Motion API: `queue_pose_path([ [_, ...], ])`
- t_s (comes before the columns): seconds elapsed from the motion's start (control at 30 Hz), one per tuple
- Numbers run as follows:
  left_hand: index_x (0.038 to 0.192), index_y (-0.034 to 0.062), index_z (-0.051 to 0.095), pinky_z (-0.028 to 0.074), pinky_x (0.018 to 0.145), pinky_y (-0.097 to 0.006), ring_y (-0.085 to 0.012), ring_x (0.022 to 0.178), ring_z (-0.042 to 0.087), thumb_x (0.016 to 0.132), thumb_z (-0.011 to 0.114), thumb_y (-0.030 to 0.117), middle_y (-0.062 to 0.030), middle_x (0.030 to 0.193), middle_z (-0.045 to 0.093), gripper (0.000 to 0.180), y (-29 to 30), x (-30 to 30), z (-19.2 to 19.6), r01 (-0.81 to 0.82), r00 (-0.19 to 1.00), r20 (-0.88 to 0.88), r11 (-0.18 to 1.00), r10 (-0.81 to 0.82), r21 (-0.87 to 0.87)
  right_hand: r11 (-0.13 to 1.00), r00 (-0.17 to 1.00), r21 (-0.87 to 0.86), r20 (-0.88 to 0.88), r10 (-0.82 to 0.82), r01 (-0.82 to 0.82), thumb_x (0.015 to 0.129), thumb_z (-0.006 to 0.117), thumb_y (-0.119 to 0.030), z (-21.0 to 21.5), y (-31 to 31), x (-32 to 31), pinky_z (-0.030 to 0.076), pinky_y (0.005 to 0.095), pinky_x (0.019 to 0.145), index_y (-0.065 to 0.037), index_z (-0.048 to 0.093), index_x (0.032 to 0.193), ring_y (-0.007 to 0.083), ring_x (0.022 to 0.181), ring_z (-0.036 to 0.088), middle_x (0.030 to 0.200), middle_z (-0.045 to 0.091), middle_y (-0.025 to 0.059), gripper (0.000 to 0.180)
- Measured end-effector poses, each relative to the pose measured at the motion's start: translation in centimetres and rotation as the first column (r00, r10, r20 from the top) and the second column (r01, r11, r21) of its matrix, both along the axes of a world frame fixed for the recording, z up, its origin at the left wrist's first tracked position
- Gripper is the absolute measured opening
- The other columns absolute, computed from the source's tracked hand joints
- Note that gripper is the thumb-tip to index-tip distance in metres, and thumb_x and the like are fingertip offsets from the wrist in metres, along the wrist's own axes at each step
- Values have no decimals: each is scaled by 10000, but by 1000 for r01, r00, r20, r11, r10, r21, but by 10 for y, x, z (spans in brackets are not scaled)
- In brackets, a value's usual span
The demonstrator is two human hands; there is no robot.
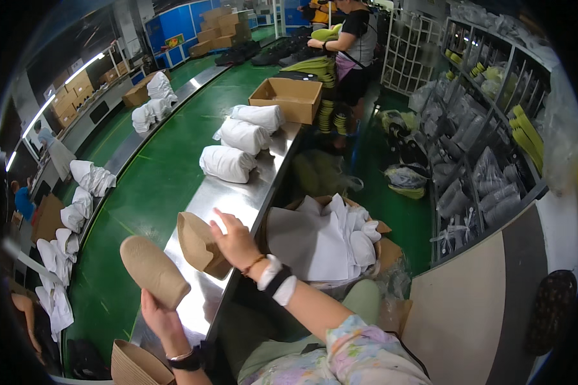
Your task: Wrapping black shoes in protective paper and arranging them for packaging.
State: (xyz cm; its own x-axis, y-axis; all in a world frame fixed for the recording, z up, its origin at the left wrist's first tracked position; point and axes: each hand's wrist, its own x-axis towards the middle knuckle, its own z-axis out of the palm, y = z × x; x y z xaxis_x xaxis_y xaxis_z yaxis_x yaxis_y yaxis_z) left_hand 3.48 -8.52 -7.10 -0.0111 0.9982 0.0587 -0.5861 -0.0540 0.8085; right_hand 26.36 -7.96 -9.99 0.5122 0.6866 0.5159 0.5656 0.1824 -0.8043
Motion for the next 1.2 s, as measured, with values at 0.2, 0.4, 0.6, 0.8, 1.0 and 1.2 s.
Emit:
queue_pose_path([
  [0.2,1130,-61,494,457,876,-354,-229,1040,545,937,446,164,-138,1158,535,300,4,-69,-57,7,994,-101,949,-41,-315,911,939,-230,52,-341,343,869,523,-221,-104,-99,122,431,389,860,47,560,1084,376,974,538,1014,594,211,345],
  [0.4,986,-27,573,487,733,-321,-191,802,604,934,461,218,-80,905,610,275,1,-66,-83,-213,848,-517,967,114,-137,426,920,-855,135,-369,296,804,558,-476,-258,-173,134,207,474,1070,-34,310,1359,433,1320,174,1402,227,294,751],
  [0.6,1134,-69,517,458,816,-356,-254,953,546,935,465,231,-173,1109,555,364,-17,-51,-45,-265,641,-764,956,76,-128,104,914,-943,274,-300,317,734,616,-532,-284,-180,114,171,516,1063,-95,245,1407,429,1346,100,1456,131,249,884],
  [0.8,1136,-69,515,450,816,-353,-254,952,543,928,471,266,-172,1094,561,397,-14,-52,-51,-273,664,-744,951,79,-143,187,926,-908,355,-129,374,791,593,-410,-312,-172,124,339,486,967,-72,556,1160,394,1248,339,1327,406,219,501],
  [1.0,1055,-38,575,449,778,-337,-238,898,556,913,500,223,-162,1008,599,307,-34,-18,-3,-394,316,-899,904,304,167,284,958,-917,248,-146,281,779,583,-307,-320,-169,166,469,458,716,-76,669,882,362,882,592,985,622,174,267],
  [1.2,883,-25,629,459,726,-259,-139,778,585,910,493,98,-77,813,630,186,-88,30,61,309,606,-740,944,-291,-118,816,415,-578,-743,-526,0,757,651,-218,-198,-177,157,374,266,468,-29,616,734,116,510,481,588,516,13,193],
])
